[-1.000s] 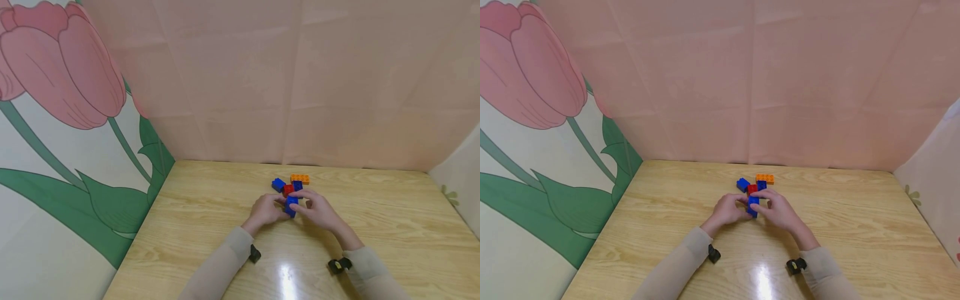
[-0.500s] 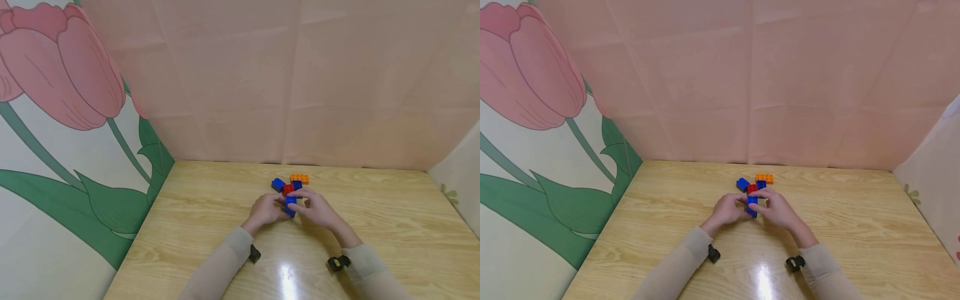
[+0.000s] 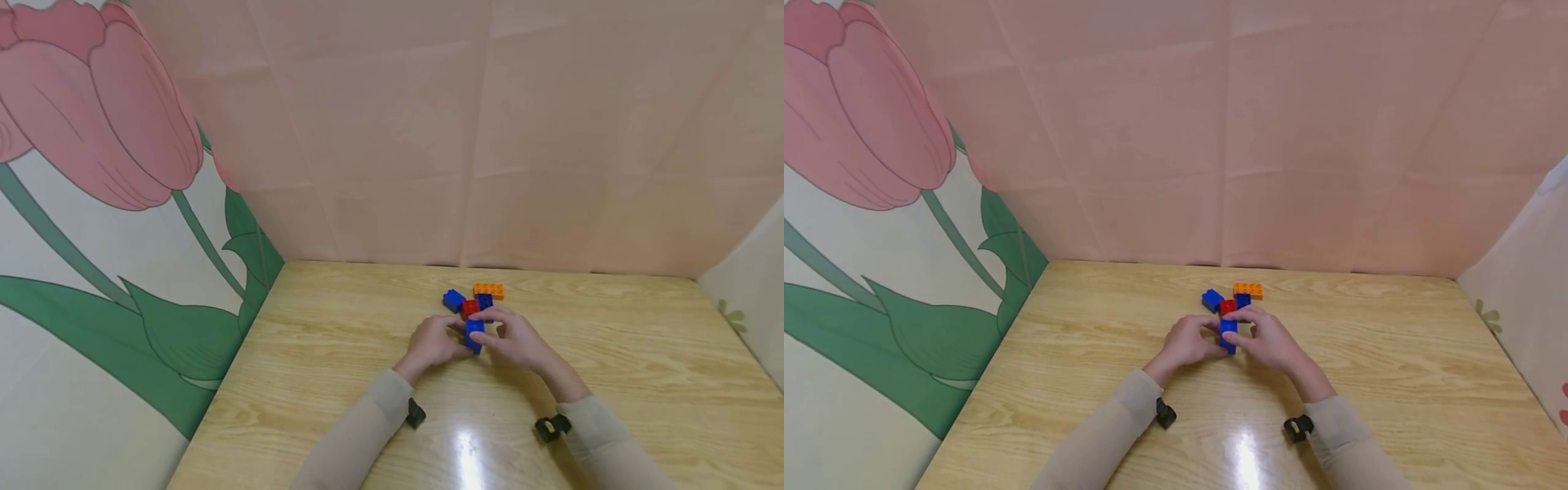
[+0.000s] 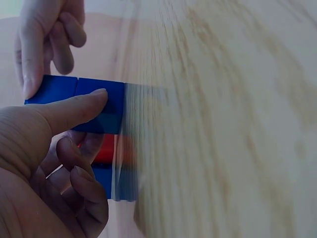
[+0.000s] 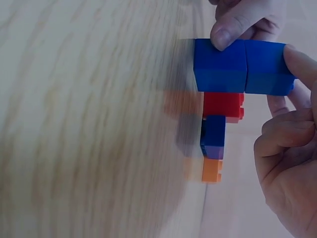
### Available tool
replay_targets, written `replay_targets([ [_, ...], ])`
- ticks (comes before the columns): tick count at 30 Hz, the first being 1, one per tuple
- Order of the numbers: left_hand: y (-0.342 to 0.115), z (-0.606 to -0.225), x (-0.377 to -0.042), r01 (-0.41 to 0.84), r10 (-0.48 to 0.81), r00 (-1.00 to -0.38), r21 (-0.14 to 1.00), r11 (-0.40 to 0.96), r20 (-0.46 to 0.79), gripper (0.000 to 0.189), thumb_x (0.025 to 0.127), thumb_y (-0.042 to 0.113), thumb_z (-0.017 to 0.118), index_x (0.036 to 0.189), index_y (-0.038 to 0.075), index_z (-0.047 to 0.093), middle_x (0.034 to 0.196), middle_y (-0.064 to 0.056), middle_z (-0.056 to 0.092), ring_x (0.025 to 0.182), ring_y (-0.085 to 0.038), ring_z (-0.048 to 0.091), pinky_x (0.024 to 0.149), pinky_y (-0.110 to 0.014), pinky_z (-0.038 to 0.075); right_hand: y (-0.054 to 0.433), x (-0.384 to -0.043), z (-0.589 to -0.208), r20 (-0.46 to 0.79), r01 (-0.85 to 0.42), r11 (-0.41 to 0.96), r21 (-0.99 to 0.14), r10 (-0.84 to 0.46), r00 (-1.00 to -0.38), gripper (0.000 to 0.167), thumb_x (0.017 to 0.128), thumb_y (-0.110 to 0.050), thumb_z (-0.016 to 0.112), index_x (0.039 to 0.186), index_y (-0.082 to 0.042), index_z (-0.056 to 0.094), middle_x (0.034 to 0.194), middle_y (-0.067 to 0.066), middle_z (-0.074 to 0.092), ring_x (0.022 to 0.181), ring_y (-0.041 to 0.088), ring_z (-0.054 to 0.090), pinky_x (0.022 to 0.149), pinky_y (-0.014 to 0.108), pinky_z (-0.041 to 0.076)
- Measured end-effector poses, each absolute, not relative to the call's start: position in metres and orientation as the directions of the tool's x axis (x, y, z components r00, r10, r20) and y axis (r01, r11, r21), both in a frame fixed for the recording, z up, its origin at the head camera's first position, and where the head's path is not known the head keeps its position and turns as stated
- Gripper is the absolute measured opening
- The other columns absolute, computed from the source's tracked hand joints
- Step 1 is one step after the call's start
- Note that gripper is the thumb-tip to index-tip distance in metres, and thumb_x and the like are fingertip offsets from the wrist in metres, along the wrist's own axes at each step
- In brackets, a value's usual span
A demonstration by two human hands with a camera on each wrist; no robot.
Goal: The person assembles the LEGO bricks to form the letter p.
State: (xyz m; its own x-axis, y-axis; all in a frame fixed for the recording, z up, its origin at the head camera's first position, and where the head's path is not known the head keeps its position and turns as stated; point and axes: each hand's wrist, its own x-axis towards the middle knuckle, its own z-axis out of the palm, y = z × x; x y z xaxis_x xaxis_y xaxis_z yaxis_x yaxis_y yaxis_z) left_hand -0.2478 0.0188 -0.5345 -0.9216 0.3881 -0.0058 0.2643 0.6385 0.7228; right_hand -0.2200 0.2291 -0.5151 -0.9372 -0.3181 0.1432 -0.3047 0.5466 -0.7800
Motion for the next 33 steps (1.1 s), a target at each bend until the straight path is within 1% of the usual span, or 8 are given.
replay_targets([
  [5, 0.0187, -0.534, -0.2479, 0.267, 0.385, -0.923, 0.721, 0.639, 0.0, 0.037, 0.078, 0.037, 0.094, 0.112, 0.03, 0.08, 0.103, 0.019, 0.072, 0.102, -0.008, 0.065, 0.093, -0.036, 0.05, 0.2308, -0.2219, -0.5171, 0.137, -0.289, 0.536, -0.793, -0.305, -0.942, 0.033, 0.098, -0.027, 0.076, 0.126, -0.012, 0.072, 0.129, 0.009, 0.064, 0.111, 0.033, 0.057, 0.075, 0.028, 0.051],
  [12, 0.0181, -0.5354, -0.2472, 0.249, 0.372, -0.928, 0.724, 0.643, -0.012, 0.039, 0.078, 0.039, 0.093, 0.113, 0.029, 0.08, 0.102, 0.022, 0.071, 0.103, -0.007, 0.064, 0.096, -0.038, 0.049, 0.2308, -0.2221, -0.5188, 0.133, -0.28, 0.532, -0.799, -0.298, -0.945, 0.034, 0.097, -0.03, 0.077, 0.126, -0.013, 0.072, 0.13, 0.009, 0.065, 0.112, 0.033, 0.058, 0.077, 0.032, 0.052],
  [17, 0.0198, -0.5367, -0.2455, 0.245, 0.37, -0.929, 0.731, 0.637, -0.011, 0.039, 0.078, 0.039, 0.093, 0.113, 0.029, 0.08, 0.102, 0.022, 0.07, 0.104, -0.009, 0.064, 0.097, -0.039, 0.049, 0.2314, -0.2197, -0.5192, 0.124, -0.27, 0.532, -0.803, -0.294, -0.948, 0.035, 0.097, -0.031, 0.077, 0.127, -0.014, 0.072, 0.131, 0.008, 0.065, 0.117, 0.031, 0.058, 0.084, 0.036, 0.053],
  [22, 0.0213, -0.5367, -0.2432, 0.239, 0.368, -0.93, 0.732, 0.638, -0.017, 0.039, 0.078, 0.039, 0.093, 0.113, 0.03, 0.079, 0.103, 0.02, 0.071, 0.105, -0.009, 0.065, 0.097, -0.039, 0.049, 0.2319, -0.217, -0.5181, 0.126, -0.269, 0.518, -0.812, -0.295, -0.947, 0.035, 0.097, -0.028, 0.077, 0.127, -0.012, 0.072, 0.131, 0.009, 0.065, 0.117, 0.03, 0.058, 0.081, 0.032, 0.053],
  [26, 0.0213, -0.5357, -0.2413, 0.23, 0.361, -0.932, 0.732, 0.641, -0.023, 0.038, 0.079, 0.038, 0.093, 0.113, 0.03, 0.079, 0.103, 0.018, 0.072, 0.105, -0.011, 0.065, 0.098, -0.04, 0.049, 0.232, -0.2168, -0.5183, 0.128, -0.275, 0.507, -0.817, -0.305, -0.944, 0.036, 0.097, -0.028, 0.077, 0.128, -0.012, 0.071, 0.132, 0.01, 0.065, 0.117, 0.03, 0.058, 0.079, 0.029, 0.052],
  [30, 0.0216, -0.5359, -0.2412, 0.233, 0.361, -0.932, 0.731, 0.641, -0.02, 0.039, 0.078, 0.038, 0.094, 0.113, 0.029, 0.079, 0.103, 0.018, 0.071, 0.105, -0.01, 0.064, 0.099, -0.041, 0.048, 0.2346, -0.2179, -0.5196, 0.149, -0.291, 0.495, -0.819, -0.306, -0.94, 0.04, 0.098, -0.031, 0.075, 0.131, -0.01, 0.069, 0.135, 0.01, 0.063, 0.12, 0.033, 0.057, 0.081, 0.032, 0.053],
  [33, 0.022, -0.5355, -0.2412, 0.239, 0.366, -0.931, 0.736, 0.633, -0.012, 0.039, 0.077, 0.037, 0.094, 0.112, 0.03, 0.078, 0.102, 0.019, 0.071, 0.103, -0.009, 0.064, 0.098, -0.04, 0.048, 0.2387, -0.2193, -0.5203, 0.17, -0.3, 0.497, -0.814, -0.29, -0.942, 0.04, 0.1, -0.032, 0.072, 0.133, -0.01, 0.068, 0.138, 0.009, 0.062, 0.122, 0.033, 0.056, 0.085, 0.036, 0.053],
])
